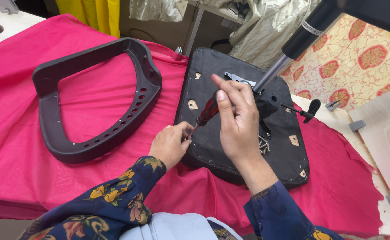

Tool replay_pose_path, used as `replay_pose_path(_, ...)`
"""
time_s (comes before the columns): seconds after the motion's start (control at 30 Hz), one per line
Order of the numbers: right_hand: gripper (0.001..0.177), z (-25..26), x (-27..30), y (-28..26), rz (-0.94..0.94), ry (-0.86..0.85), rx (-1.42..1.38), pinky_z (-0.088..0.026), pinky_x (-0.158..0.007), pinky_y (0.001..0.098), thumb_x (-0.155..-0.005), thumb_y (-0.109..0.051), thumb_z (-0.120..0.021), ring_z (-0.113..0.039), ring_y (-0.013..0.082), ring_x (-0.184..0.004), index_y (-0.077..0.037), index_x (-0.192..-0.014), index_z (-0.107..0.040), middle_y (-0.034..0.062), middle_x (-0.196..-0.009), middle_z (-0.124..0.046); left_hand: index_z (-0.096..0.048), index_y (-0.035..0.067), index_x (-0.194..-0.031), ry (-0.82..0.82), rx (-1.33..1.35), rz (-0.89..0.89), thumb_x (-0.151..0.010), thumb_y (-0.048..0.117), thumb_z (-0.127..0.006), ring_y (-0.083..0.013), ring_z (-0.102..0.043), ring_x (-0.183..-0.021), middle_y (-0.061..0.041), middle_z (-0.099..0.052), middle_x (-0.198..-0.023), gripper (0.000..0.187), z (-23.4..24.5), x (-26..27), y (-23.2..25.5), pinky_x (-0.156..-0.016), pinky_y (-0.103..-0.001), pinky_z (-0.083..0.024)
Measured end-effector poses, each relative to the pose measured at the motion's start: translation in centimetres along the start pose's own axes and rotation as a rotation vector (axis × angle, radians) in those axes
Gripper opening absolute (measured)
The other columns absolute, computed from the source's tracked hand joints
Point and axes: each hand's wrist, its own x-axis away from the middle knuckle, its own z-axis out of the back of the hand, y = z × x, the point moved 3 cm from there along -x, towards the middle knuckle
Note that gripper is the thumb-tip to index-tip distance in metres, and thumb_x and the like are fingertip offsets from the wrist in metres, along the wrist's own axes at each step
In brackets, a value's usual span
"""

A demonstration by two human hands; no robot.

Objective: The person uses a screwdriver to fasten screws into the underside of an overturned chair seat, securing the central gas-lift mechanism. A separate chair frame rests nearby on a pink cloth.

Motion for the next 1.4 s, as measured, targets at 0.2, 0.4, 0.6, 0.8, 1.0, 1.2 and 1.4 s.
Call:
replay_pose_path(0.2, 0.022, 0.1, -0.4, 0.4, -0.021, -0.024, -0.041, -0.053, -0.081, 0.0211, -0.103, -0.015, -0.061, -0.066, 0.0089, -0.104, -0.008, -0.121, -0.072, 0.0043, -0.118, -0.069, -0.064, 0.014, -0.118, 0.011, -0.058, -0.082, -0.071, 0.031, -0.085, -0.0343, -0.049, -0.129, -0.012, -0.058, -0.132, 0.055, -0.8, 0.4, -0.7, -0.103, -0.05, -0.041)
replay_pose_path(0.4, 0.028, 0.2, 0.3, 1.0, -0.132, -0.056, 0.028, -0.05, -0.072, 0.0235, -0.106, -0.015, -0.063, -0.063, 0.0125, -0.091, -0.009, -0.131, -0.073, 0.0079, -0.119, -0.066, -0.066, 0.02, -0.123, 0.004, 0.183, 0.032, -0.066, 0.045, -0.094, -0.0452, -0.025, -0.147, -0.027, -0.031, -0.153, 0.068, -2.9, 0.3, -3.4, -0.116, -0.051, -0.029)
replay_pose_path(0.6, 0.028, 0.4, 0.0, 0.7, -0.007, -0.099, -0.101, -0.055, -0.09, 0.0239, -0.107, -0.016, -0.056, -0.067, 0.0089, -0.106, -0.007, -0.131, -0.069, 0.0044, -0.126, -0.068, -0.064, 0.018, -0.125, -0.007, 0.37, 0.075, -0.067, 0.043, -0.091, -0.0404, -0.037, -0.144, -0.025, -0.033, -0.154, 0.068, -4.5, 0.0, -5.1, -0.117, -0.044, -0.036)
replay_pose_path(0.8, 0.03, 0.1, 0.5, 0.4, -0.14, -0.098, -0.012, -0.055, -0.07, 0.0231, -0.104, -0.019, -0.061, -0.068, 0.0104, -0.094, -0.009, -0.13, -0.072, 0.0075, -0.12, -0.067, -0.065, 0.017, -0.126, 0.002, 0.419, 0.054, -0.07, 0.038, -0.091, -0.0396, -0.036, -0.145, -0.024, -0.032, -0.155, 0.066, -5.1, 0.0, -5.4, -0.117, -0.043, -0.036)
replay_pose_path(1.0, 0.026, 0.6, -0.1, -0.4, 0.03, -0.097, -0.119, -0.056, -0.084, 0.0228, -0.103, -0.012, -0.057, -0.066, 0.007, -0.105, -0.006, -0.125, -0.069, 0.0032, -0.124, -0.065, -0.064, 0.018, -0.128, 0.007, 0.405, 0.078, -0.069, 0.037, -0.091, -0.0379, -0.039, -0.143, -0.023, -0.032, -0.155, 0.068, -5.3, -0.1, -5.6, -0.117, -0.042, -0.036)
replay_pose_path(1.2, 0.021, 0.6, -0.1, 0.7, -0.175, -0.074, -0.031, -0.052, -0.058, 0.025, -0.098, -0.015, -0.071, -0.062, 0.0106, -0.08, -0.006, -0.116, -0.077, 0.0057, -0.111, -0.064, -0.063, 0.019, -0.13, -0.005, 0.427, 0.116, -0.07, 0.036, -0.09, -0.0359, -0.04, -0.142, -0.02, -0.032, -0.155, 0.068, -5.5, 0.0, -5.5, -0.117, -0.041, -0.037)
replay_pose_path(1.4, 0.026, 0.9, 0.8, 0.4, 0.029, -0.029, -0.071, -0.053, -0.086, 0.0206, -0.105, -0.008, -0.058, -0.064, 0.0086, -0.106, -0.006, -0.129, -0.068, 0.0035, -0.124, -0.064, -0.058, 0.019, -0.135, -0.014, 0.445, 0.138, -0.076, 0.035, -0.085, -0.0357, -0.042, -0.14, -0.02, -0.029, -0.155, 0.066, -5.6, 0.4, -5.3, -0.116, -0.041, -0.038)
